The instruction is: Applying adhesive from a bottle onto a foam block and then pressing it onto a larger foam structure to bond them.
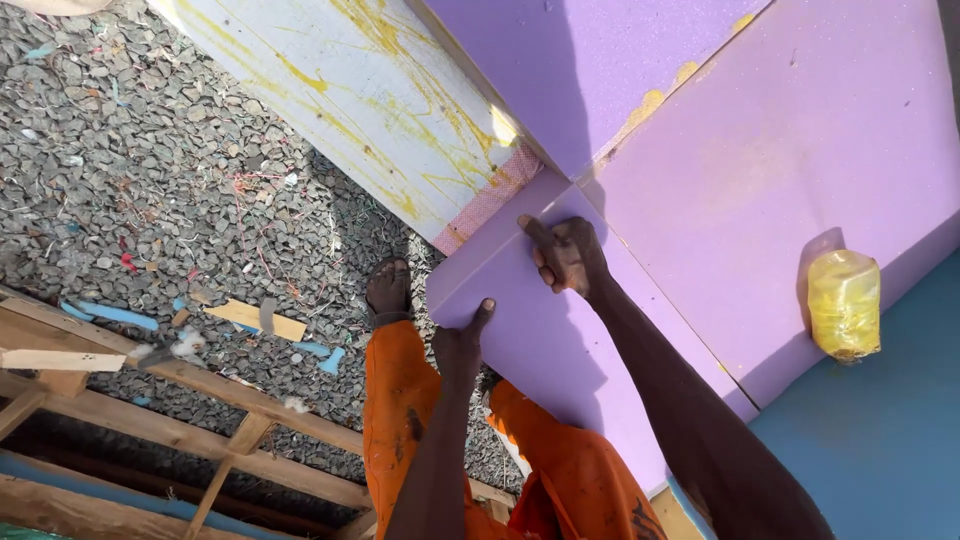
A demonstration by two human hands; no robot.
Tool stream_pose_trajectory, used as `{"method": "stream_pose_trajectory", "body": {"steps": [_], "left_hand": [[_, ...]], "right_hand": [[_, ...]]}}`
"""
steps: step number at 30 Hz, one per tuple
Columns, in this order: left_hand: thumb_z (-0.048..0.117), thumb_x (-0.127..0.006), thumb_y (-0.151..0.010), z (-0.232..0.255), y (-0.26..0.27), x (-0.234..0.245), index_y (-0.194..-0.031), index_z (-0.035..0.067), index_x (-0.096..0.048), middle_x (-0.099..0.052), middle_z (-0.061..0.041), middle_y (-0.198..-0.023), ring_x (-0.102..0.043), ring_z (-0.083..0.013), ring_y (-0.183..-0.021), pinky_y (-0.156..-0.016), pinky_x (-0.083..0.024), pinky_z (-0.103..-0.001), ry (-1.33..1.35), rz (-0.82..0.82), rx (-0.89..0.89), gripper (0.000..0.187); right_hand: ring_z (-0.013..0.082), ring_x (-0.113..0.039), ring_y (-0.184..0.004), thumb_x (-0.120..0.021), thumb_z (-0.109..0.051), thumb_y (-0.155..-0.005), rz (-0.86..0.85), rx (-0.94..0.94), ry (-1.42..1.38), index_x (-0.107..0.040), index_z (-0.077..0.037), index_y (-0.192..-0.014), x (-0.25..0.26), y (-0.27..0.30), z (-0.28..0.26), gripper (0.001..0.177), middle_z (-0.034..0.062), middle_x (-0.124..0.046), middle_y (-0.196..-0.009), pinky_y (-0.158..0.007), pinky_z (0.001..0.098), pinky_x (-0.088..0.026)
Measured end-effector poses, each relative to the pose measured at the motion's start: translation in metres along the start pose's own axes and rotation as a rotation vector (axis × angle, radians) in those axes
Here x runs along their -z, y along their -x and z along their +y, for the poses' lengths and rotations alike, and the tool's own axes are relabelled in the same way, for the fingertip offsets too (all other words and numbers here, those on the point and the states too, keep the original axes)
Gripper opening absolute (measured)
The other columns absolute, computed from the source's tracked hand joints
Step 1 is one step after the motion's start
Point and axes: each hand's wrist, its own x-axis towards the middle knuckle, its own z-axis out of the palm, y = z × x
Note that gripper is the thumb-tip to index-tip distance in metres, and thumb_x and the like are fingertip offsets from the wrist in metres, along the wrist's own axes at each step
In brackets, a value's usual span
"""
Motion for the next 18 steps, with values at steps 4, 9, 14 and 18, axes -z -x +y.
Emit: {"method": "stream_pose_trajectory", "body": {"steps": [4, 9, 14, 18], "left_hand": [[0.068, -0.078, -0.074, 0.000, 0.004, 0.015, -0.112, -0.005, -0.074, -0.076, -0.021, -0.109, -0.070, -0.0319, -0.114, -0.100, -0.049, -0.046, -0.157, -0.060, 0.045, 0.083], [0.063, -0.056, -0.098, -0.018, 0.004, 0.009, -0.086, 0.020, -0.070, -0.070, -0.001, -0.076, -0.076, -0.0222, -0.081, -0.072, -0.060, -0.036, -1.400, 0.047, -0.490, 0.046], [0.015, -0.064, -0.101, 0.031, -0.016, -0.088, -0.126, 0.003, -0.063, -0.061, -0.016, -0.134, -0.058, -0.0332, -0.130, -0.113, -0.046, -0.045, -0.960, -0.096, -1.839, 0.028], [0.021, -0.056, -0.106, 0.043, -0.059, -0.103, -0.139, 0.002, -0.060, -0.056, -0.015, -0.149, -0.049, -0.0309, -0.143, -0.122, -0.037, -0.045, -1.071, -0.225, -2.110, 0.038]], "right_hand": [[0.0177, -0.063, -0.046, -0.061, -0.034, -0.098, 0.014, 0.091, -0.173, -0.063, -0.005, -0.066, 0.014, 0.024, 0.069, 0.044, 0.0114, -0.058, -0.050, -0.046, 0.0242, -0.055], [0.0244, -0.073, -0.063, -0.074, -0.023, -0.100, 0.615, 0.742, 0.132, -0.074, -0.010, -0.086, 0.029, 0.048, 0.177, 0.019, 0.0082, -0.071, -0.069, -0.060, 0.0318, -0.060], [0.0378, -0.062, -0.127, -0.060, -0.017, -0.104, 0.639, 1.168, 0.378, -0.062, 0.001, -0.136, 0.052, 0.030, 0.190, 0.037, 0.0198, -0.065, -0.135, -0.107, 0.0462, -0.048], [0.0342, -0.054, -0.138, -0.062, -0.023, -0.104, 0.625, 1.193, 0.379, -0.056, -0.003, -0.147, 0.047, 0.004, 0.218, 0.049, 0.0172, -0.060, -0.147, -0.115, 0.0447, -0.040]]}}
